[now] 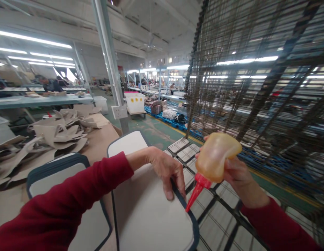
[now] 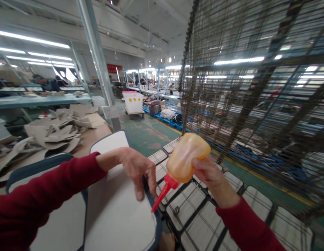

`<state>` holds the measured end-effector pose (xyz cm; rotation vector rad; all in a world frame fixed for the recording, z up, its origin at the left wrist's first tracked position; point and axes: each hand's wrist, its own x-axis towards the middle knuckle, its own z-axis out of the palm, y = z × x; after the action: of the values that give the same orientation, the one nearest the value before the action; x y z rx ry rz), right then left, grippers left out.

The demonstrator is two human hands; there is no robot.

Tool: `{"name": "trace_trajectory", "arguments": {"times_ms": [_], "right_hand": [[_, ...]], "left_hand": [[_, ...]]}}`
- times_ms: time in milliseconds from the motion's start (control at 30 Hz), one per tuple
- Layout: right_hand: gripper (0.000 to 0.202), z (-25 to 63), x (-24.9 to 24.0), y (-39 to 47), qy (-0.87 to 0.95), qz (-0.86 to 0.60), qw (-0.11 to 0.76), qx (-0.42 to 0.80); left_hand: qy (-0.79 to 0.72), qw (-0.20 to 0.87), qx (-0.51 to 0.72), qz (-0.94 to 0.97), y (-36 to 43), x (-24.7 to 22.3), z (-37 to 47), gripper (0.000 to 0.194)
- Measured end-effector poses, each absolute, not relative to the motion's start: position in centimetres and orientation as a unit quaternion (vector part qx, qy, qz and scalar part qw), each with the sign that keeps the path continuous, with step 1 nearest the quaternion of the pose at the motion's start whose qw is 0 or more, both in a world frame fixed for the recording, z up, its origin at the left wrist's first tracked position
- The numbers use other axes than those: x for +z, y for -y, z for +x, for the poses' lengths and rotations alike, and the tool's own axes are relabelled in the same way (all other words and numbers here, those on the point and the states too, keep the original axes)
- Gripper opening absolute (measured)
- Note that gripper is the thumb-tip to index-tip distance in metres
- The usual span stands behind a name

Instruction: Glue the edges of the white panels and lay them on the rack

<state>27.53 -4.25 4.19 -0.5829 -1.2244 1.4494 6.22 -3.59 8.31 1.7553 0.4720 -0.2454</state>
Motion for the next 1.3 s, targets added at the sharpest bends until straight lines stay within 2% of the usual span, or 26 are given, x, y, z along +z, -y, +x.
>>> {"name": "trace_trajectory", "arguments": {"times_ms": [233, 433, 667, 867, 1100, 1300], "right_hand": [[0.061, 28.1, 3.6, 4.3, 0.531, -0.258, 0.536, 0.603], [0.064, 28.6, 3.4, 4.2, 0.533, -0.262, 0.558, 0.58], [0.07, 28.7, 2.7, 4.6, 0.522, -0.293, 0.574, 0.558], [0.067, 29.3, 1.6, 4.6, 0.487, -0.303, 0.658, 0.487], [0.048, 29.2, 1.1, 4.4, 0.479, -0.275, 0.723, 0.415], [0.046, 28.6, 0.8, 5.2, 0.461, -0.276, 0.742, 0.402]], "left_hand": [[-0.194, 0.61, -0.119, 0.759, 3.3, 8.1, 6.0, 0.033], [-0.142, 0.62, -0.117, 0.763, 2.2, 6.5, 5.0, 0.04], [-0.171, 0.601, -0.091, 0.776, 2.4, 7.0, 3.5, 0.04], [-0.203, 0.597, -0.026, 0.775, 2.4, 7.1, 1.3, 0.044], [-0.25, 0.59, 0.043, 0.767, 3.0, 6.9, -0.8, 0.045], [-0.268, 0.607, 0.097, 0.742, 3.5, 6.0, -2.0, 0.041]]}}
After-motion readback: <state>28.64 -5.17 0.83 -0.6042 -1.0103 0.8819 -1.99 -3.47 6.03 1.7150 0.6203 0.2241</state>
